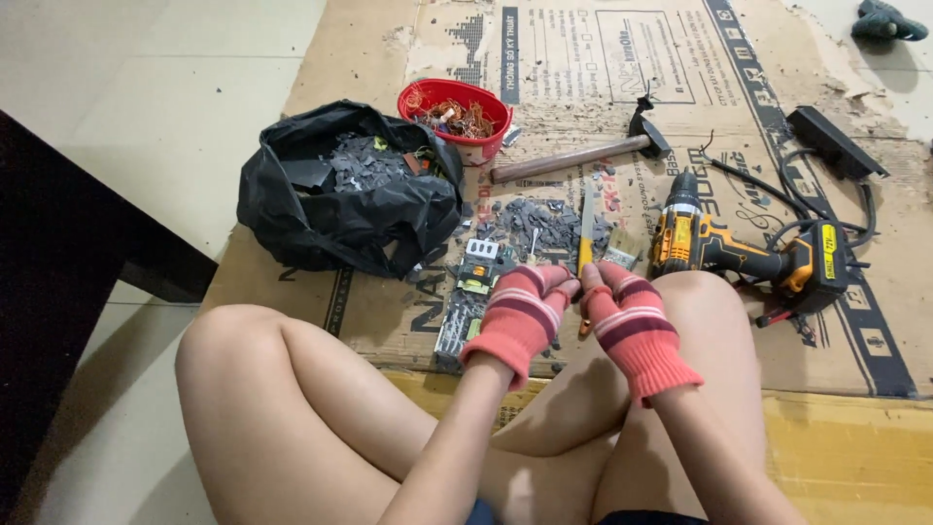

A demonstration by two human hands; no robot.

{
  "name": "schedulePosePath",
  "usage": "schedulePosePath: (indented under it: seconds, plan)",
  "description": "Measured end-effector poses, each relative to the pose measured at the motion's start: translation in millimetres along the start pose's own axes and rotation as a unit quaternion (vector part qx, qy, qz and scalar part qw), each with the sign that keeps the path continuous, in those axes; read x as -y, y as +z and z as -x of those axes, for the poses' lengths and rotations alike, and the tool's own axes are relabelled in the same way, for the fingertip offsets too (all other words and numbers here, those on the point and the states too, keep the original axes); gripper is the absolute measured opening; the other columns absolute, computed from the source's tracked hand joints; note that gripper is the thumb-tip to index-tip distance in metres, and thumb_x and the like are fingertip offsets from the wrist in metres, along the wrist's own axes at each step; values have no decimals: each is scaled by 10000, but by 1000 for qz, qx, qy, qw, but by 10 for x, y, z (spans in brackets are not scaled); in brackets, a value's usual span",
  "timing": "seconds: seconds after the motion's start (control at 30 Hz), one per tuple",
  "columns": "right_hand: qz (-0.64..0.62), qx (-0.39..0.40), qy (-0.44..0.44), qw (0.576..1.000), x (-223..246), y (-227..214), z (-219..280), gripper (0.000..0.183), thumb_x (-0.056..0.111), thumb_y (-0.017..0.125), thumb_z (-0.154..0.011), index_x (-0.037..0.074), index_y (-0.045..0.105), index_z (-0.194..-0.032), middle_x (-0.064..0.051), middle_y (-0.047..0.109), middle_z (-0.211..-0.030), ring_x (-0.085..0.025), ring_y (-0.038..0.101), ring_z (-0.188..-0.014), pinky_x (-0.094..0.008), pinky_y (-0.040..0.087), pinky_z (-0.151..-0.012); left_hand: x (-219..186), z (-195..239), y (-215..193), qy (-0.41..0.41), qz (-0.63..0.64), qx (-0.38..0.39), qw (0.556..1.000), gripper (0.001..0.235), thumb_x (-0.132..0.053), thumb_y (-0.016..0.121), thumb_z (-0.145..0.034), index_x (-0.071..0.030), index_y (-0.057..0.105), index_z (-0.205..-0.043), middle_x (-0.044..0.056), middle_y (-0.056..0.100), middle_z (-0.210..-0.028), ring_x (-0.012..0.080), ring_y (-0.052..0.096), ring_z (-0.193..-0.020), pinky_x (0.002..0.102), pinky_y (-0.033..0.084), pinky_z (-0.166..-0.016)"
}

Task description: The person sits on the floor and uses a screwdriver to remove screws from a small electronic device. They manipulate the device and its components while surrounded by tools and debris.

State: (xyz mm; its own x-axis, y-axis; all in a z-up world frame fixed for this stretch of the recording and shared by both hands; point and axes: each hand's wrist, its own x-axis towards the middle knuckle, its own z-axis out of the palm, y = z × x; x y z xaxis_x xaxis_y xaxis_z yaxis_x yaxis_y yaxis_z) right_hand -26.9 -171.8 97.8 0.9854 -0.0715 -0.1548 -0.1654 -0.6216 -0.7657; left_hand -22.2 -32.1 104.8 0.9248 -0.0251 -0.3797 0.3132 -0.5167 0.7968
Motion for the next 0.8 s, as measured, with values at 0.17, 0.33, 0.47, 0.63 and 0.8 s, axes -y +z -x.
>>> schedulePosePath:
  seconds: [0.17, 0.33, 0.47, 0.63, 0.8]
  plan:
    - [7, 7, -44, 999, -152, -13, -139, 316, 372, 569, -1004, 172, 770, -865, -91, 697, -685, -257, 721, -835, -409, 566, -847, -165, 274, -45, -32, 41, 18, 998, 334, -359, 541, -984, -257, 705, -1257, 53, 739, -1176, 266, 655, -1219, 431, 481, -1102]
    - [-33, 20, -59, 998, 122, 100, 60, 345, 270, 548, -986, 98, 742, -758, -113, 650, -536, -255, 704, -646, -357, 570, -742, -97, 426, -130, -37, 73, 57, 995, 417, -323, 555, -971, -179, 645, -1352, 113, 692, -1287, 298, 598, -1300, 441, 445, -1141]
    - [-44, -2, -65, 997, 27, 351, 74, 265, 255, 585, -979, 121, 789, -877, -127, 715, -652, -261, 738, -785, -394, 582, -784, 443, 0, 37, -40, 100, 49, 993, 378, -338, 588, -963, -205, 663, -1308, 86, 696, -1264, 288, 597, -1291, 439, 431, -1146]
    - [11, -1, -71, 997, -187, 503, 22, 175, 237, 636, -899, 185, 797, -943, -131, 714, -706, -309, 743, -890, -434, 588, -843, 587, -94, -56, -74, 117, 68, 988, 395, -272, 573, -912, -149, 706, -1262, 121, 715, -1219, 321, 596, -1296, 439, 370, -1178]
    - [246, 9, -216, 945, -321, 573, 45, 172, 369, 673, -833, 205, 627, -815, -109, 700, -711, -351, 742, -754, -456, 616, -680, 647, -382, 72, -166, -36, 190, 967, 488, -482, 632, -883, -348, 626, -1352, -14, 634, -1389, 239, 580, -1319, 401, 446, -1116]
